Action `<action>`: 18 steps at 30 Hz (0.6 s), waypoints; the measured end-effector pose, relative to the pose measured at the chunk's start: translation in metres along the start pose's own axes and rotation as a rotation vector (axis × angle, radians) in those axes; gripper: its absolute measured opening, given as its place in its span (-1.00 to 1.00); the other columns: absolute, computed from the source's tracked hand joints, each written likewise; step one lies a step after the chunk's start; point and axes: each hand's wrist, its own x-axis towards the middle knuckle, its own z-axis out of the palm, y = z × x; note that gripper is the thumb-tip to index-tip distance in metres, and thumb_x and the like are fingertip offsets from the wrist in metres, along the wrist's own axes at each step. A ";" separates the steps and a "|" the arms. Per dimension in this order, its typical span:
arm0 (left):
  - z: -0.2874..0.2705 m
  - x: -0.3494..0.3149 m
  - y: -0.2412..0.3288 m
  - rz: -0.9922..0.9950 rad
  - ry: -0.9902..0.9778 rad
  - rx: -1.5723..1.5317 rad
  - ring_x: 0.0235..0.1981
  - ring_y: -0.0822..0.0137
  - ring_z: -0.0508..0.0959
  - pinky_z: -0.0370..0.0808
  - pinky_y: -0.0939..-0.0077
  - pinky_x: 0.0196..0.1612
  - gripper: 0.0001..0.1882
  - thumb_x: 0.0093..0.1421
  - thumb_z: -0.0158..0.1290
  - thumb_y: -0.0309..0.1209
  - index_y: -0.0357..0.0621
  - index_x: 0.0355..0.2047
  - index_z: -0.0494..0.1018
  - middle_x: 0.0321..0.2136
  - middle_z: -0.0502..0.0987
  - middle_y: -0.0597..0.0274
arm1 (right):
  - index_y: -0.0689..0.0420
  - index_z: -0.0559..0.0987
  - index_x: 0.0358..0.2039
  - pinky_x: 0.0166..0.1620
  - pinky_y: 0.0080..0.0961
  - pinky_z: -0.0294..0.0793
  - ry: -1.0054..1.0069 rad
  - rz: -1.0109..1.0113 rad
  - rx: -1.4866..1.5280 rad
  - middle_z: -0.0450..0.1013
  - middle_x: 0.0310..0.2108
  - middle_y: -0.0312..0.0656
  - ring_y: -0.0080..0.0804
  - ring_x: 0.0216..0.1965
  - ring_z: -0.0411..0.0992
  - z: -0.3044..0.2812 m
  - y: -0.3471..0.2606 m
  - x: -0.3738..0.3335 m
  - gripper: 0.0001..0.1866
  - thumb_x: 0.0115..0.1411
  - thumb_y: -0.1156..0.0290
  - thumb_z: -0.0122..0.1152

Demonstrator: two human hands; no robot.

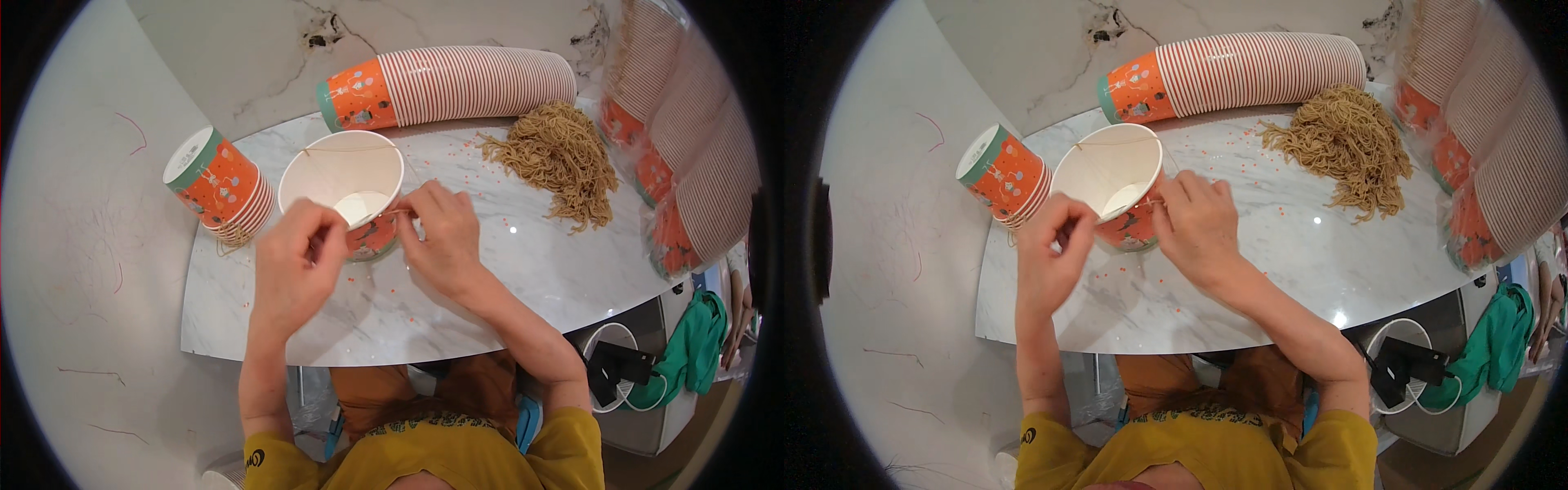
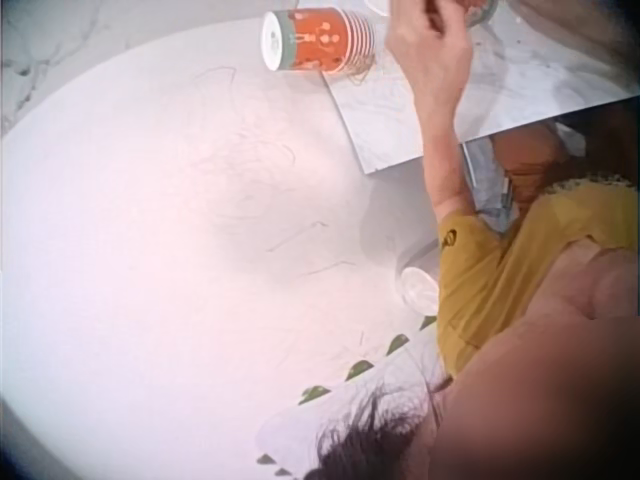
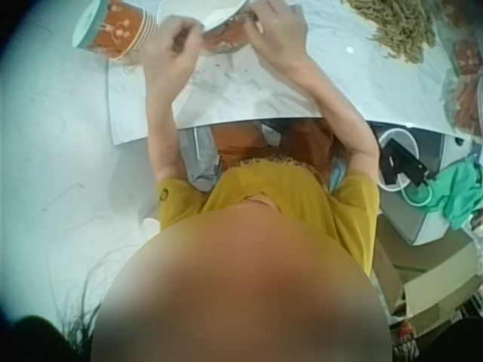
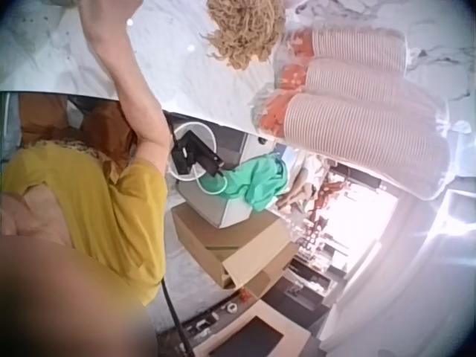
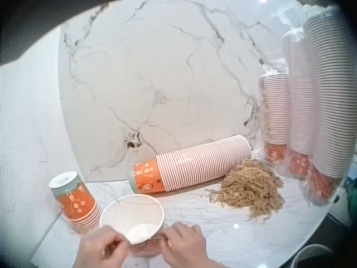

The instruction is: Tying thin cords or strings through pre-punched holes in paper bowls as part of an assembly task.

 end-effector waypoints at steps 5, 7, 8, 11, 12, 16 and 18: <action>0.024 -0.030 -0.023 -0.052 -0.082 -0.099 -0.50 0.34 0.61 0.50 0.51 -0.42 -0.95 0.17 0.14 -0.60 -0.27 -0.34 0.50 -0.45 0.59 0.15 | 0.06 0.50 -0.36 -0.17 -0.26 0.25 0.149 -0.124 -0.070 0.40 -0.34 -0.27 -0.29 -0.29 0.40 -0.010 0.002 0.014 -0.82 0.02 0.52 0.31; 0.031 -0.029 -0.029 0.060 -0.023 0.005 -0.47 0.15 0.62 0.52 0.38 -0.39 -0.94 0.15 0.14 -0.60 -0.24 -0.35 0.50 -0.45 0.59 0.12 | 0.07 0.49 -0.37 -0.16 -0.26 0.24 0.156 -0.158 -0.049 0.39 -0.33 -0.28 -0.29 -0.28 0.39 -0.009 -0.001 0.012 -0.81 0.00 0.53 0.31; 0.032 -0.026 -0.027 0.036 -0.024 0.050 -0.39 0.05 0.62 0.51 0.29 -0.33 -0.93 0.13 0.14 -0.60 -0.24 -0.35 0.50 -0.39 0.59 0.11 | 0.07 0.49 -0.37 -0.15 -0.26 0.24 0.119 -0.185 -0.022 0.39 -0.32 -0.27 -0.28 -0.27 0.39 -0.007 -0.003 0.009 -0.81 -0.01 0.52 0.31; 0.040 -0.016 -0.037 0.059 0.043 -0.009 -0.35 0.28 0.57 0.49 0.48 -0.21 -0.93 0.16 0.12 -0.63 -0.33 -0.32 0.50 -0.34 0.56 0.14 | 0.10 0.47 -0.41 -0.13 -0.25 0.23 0.049 -0.221 0.030 0.39 -0.26 -0.21 -0.24 -0.22 0.39 -0.002 -0.009 0.001 -0.80 -0.05 0.51 0.32; 0.040 -0.012 -0.040 0.098 0.052 0.009 -0.35 0.33 0.55 0.49 0.50 -0.21 -0.91 0.17 0.12 -0.62 -0.34 -0.29 0.51 -0.32 0.55 0.16 | 0.11 0.48 -0.41 -0.13 -0.24 0.23 0.000 -0.194 0.063 0.39 -0.24 -0.20 -0.23 -0.19 0.38 -0.002 -0.012 -0.001 -0.80 -0.04 0.50 0.33; 0.050 -0.007 -0.059 -0.086 -0.058 -0.264 -0.31 0.28 0.60 0.52 0.42 -0.23 -0.93 0.20 0.14 -0.55 -0.30 -0.31 0.53 -0.34 0.58 0.17 | 0.14 0.52 -0.41 -0.13 -0.23 0.23 -0.011 -0.113 0.136 0.38 -0.19 -0.18 -0.20 -0.12 0.36 0.005 -0.013 -0.004 -0.83 0.00 0.46 0.36; 0.057 -0.003 -0.059 -0.388 -0.222 -0.567 -0.32 0.48 0.55 0.50 0.53 -0.21 -0.89 0.25 0.13 -0.51 -0.34 -0.30 0.54 -0.40 0.57 0.29 | 0.14 0.54 -0.41 -0.12 -0.23 0.23 0.008 -0.073 0.149 0.37 -0.19 -0.18 -0.20 -0.12 0.36 0.008 -0.008 -0.004 -0.84 0.01 0.45 0.37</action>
